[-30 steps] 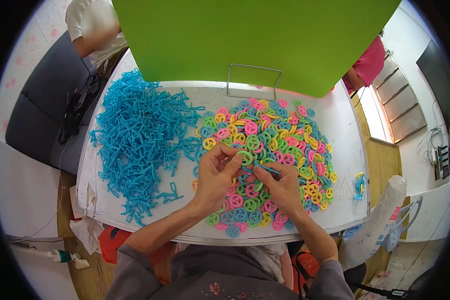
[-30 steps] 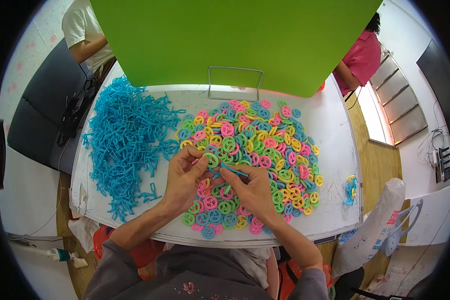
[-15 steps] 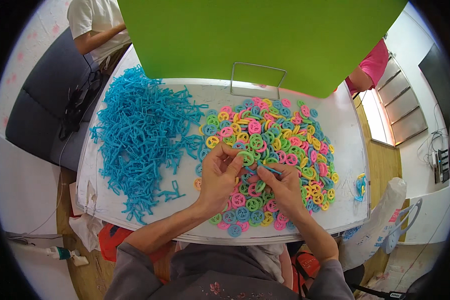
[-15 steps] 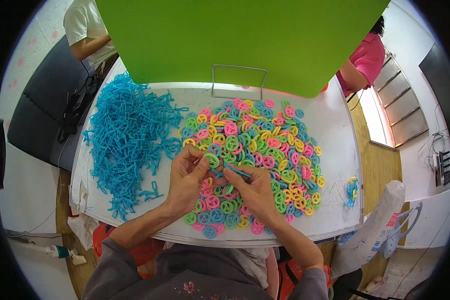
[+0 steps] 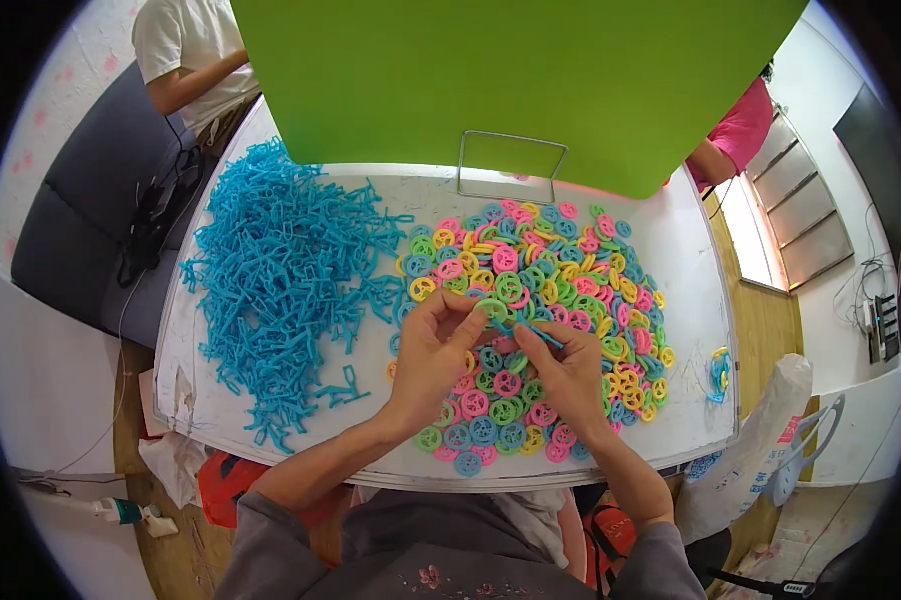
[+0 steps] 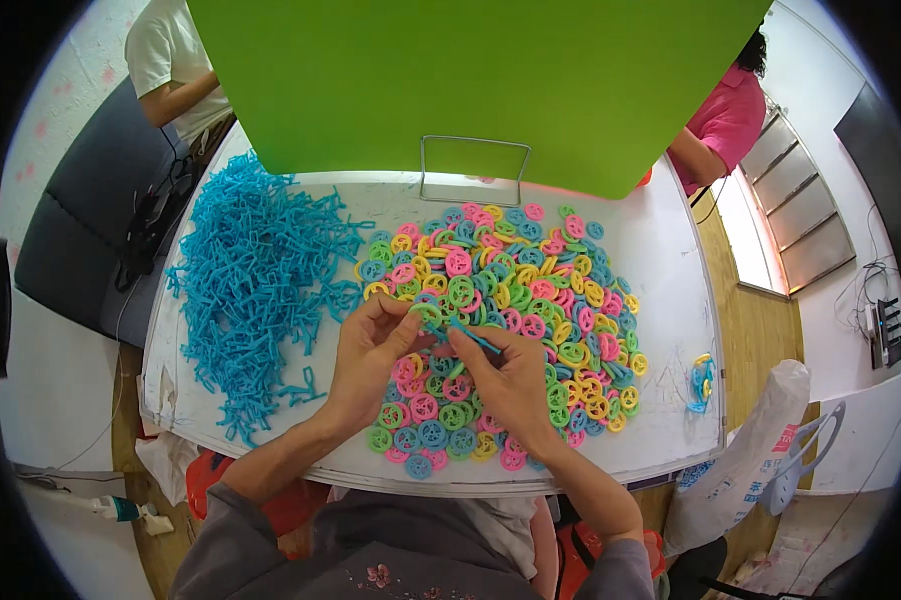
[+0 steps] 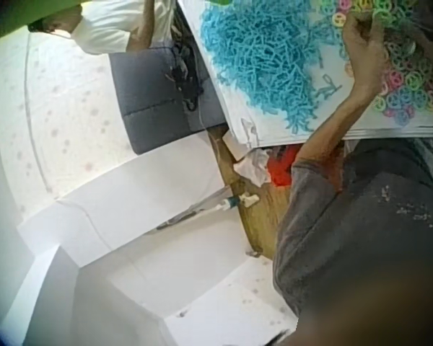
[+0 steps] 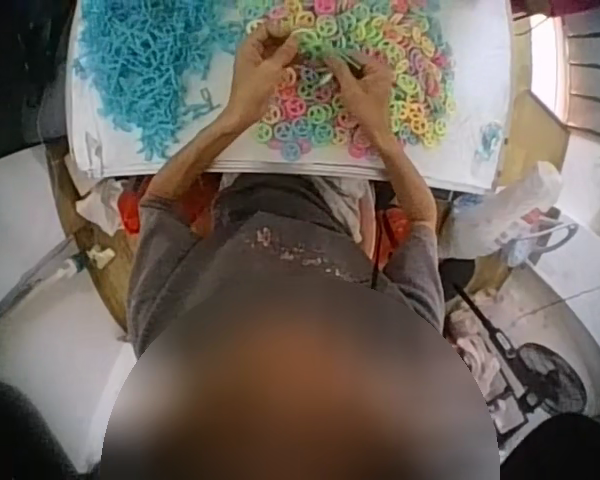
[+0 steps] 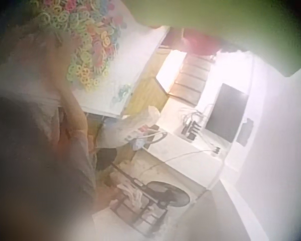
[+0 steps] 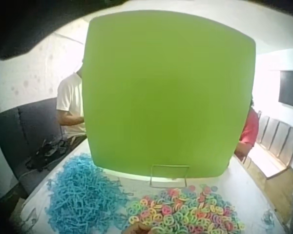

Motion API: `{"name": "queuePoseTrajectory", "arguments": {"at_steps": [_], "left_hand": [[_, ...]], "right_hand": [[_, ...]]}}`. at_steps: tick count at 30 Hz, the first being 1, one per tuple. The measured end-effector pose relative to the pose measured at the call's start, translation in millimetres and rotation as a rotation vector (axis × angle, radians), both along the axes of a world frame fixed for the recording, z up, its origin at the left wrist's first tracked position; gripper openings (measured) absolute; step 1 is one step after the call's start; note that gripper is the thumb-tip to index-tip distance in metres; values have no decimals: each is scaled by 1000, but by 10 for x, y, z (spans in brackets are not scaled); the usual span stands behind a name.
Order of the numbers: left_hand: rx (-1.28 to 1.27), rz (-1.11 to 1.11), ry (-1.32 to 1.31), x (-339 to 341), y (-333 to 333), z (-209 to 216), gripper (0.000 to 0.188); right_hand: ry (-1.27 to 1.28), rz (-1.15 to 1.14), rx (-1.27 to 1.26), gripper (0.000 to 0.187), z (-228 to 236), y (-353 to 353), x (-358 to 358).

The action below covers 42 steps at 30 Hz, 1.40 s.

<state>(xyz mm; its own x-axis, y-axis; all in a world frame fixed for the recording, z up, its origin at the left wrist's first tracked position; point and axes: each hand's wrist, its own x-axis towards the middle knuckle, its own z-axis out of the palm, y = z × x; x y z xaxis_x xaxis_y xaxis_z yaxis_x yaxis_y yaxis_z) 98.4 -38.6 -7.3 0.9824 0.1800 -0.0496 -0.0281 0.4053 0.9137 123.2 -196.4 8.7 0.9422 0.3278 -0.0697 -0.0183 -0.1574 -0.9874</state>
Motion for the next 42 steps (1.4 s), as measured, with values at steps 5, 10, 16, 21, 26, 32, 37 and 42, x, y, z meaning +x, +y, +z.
{"name": "queuePoseTrajectory", "arguments": {"at_steps": [5,10,16,21,26,32,37,42], "left_hand": [[59,-70,35,-30,12,-37,8],[-31,-134,-19,-13,0,-15,11],[4,-40,24,-30,2,-20,13],[-59,-61,12,-31,5,-17,14],[-49,-47,57,-11,32,-6,14],[29,-40,42,-11,28,-79,17],[8,-35,14,-29,-22,-18,21],[-12,-37,10,-28,-5,-66,20]], "right_hand": [[32,34,14,20,14,-56,28],[137,55,139,19,-84,-101,84],[-430,-33,-148,30,-10,4,-6],[-679,-38,-207,33,-188,-65,90],[-799,-17,-306,35,-95,-59,93],[-803,-21,-286,38,-82,-83,93],[-821,-76,-309,40,-119,-129,121],[-945,-72,-384,38,-147,-130,123]]}}
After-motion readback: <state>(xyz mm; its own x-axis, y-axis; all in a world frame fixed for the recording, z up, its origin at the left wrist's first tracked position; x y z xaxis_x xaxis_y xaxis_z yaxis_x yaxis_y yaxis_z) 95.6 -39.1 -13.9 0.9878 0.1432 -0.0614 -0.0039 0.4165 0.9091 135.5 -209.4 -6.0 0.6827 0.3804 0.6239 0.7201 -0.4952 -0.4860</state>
